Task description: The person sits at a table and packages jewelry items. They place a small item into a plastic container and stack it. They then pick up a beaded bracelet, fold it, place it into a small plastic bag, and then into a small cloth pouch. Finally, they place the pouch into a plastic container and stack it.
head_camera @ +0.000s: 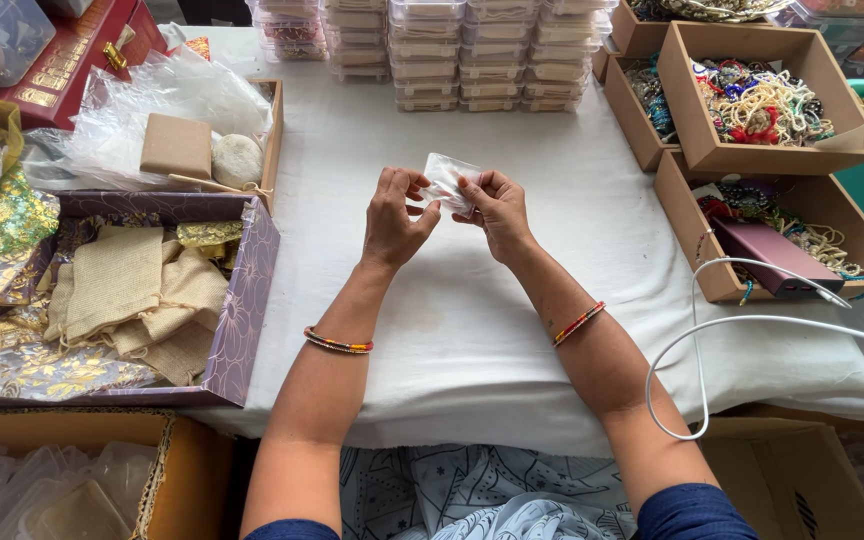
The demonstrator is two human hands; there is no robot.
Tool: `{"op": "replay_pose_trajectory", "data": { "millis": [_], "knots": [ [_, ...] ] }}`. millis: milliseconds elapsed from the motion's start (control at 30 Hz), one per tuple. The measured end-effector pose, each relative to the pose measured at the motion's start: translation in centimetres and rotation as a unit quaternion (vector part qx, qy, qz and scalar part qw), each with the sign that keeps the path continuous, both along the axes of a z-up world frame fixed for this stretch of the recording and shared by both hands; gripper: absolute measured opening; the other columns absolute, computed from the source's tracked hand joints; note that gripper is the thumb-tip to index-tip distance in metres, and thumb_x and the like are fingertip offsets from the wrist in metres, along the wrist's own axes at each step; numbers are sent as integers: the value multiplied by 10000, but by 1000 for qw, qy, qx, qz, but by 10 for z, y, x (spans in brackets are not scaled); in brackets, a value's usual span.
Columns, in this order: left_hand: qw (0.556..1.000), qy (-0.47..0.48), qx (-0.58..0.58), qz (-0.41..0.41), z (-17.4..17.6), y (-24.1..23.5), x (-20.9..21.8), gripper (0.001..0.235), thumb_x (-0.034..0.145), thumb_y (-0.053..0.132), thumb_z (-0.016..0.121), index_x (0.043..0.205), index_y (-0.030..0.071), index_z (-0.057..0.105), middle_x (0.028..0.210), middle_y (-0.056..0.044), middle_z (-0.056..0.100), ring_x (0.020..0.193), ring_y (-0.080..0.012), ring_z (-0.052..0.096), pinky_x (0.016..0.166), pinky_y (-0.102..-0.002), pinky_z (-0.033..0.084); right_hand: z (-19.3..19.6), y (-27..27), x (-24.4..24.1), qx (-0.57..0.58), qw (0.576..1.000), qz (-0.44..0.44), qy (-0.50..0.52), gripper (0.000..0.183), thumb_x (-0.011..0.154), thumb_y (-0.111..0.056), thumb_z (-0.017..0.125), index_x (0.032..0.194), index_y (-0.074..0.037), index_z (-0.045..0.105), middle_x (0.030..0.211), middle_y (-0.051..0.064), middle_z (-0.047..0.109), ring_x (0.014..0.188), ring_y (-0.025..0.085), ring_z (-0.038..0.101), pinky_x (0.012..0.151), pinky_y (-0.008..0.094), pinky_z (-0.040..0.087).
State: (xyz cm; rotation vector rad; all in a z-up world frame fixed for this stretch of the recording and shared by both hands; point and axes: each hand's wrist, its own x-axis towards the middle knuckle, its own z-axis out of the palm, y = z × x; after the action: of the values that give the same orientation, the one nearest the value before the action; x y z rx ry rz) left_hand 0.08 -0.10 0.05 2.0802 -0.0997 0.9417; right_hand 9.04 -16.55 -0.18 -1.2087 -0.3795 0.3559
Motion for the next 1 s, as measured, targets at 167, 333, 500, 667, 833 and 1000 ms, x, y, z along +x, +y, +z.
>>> {"op": "replay_pose_trajectory", "data": {
  "millis": [167,333,500,667,833,1000],
  "knots": [
    [1000,-19,16,17,0,2,-1,310,845,62,793,1099,57,616,1124,-67,576,954,-168,708,767,-268,628,3,1,-3,-13,1000,15,-8,202,965,-242,707,953,-83,585,924,62,706,869,151,738,766,377,690],
    [998,-21,40,44,-1,6,1,367,824,70,839,1113,62,612,1135,-71,582,948,-168,720,766,-269,617,4,2,-4,-10,999,31,8,204,972,-244,689,981,-76,573,966,72,706,912,159,744,796,385,690],
    [996,-46,-5,72,-16,19,10,284,917,-14,723,1158,65,596,1199,-64,577,968,-150,751,832,-260,631,-2,2,2,13,1000,26,4,208,978,-233,686,1013,-74,558,969,88,703,907,170,735,824,395,696],
    [997,-38,-61,2,14,3,-7,344,816,-13,768,1105,26,584,1152,-102,560,925,-216,728,736,-293,636,1,5,-4,19,999,30,4,197,969,-226,684,1007,-85,551,986,74,703,930,176,736,818,398,689],
    [997,0,-80,10,6,5,-4,327,828,3,766,1103,29,590,1110,-93,620,898,-196,751,736,-291,683,-2,4,-2,23,998,52,10,189,981,-217,692,1011,-76,570,988,69,697,930,173,725,814,405,683],
    [997,0,-66,51,13,9,2,264,818,-31,711,1059,44,630,976,-91,716,799,-181,763,703,-318,651,-9,3,3,35,996,78,-2,188,995,-188,703,1006,-58,568,988,78,699,907,171,725,808,406,683]
  ]
}}
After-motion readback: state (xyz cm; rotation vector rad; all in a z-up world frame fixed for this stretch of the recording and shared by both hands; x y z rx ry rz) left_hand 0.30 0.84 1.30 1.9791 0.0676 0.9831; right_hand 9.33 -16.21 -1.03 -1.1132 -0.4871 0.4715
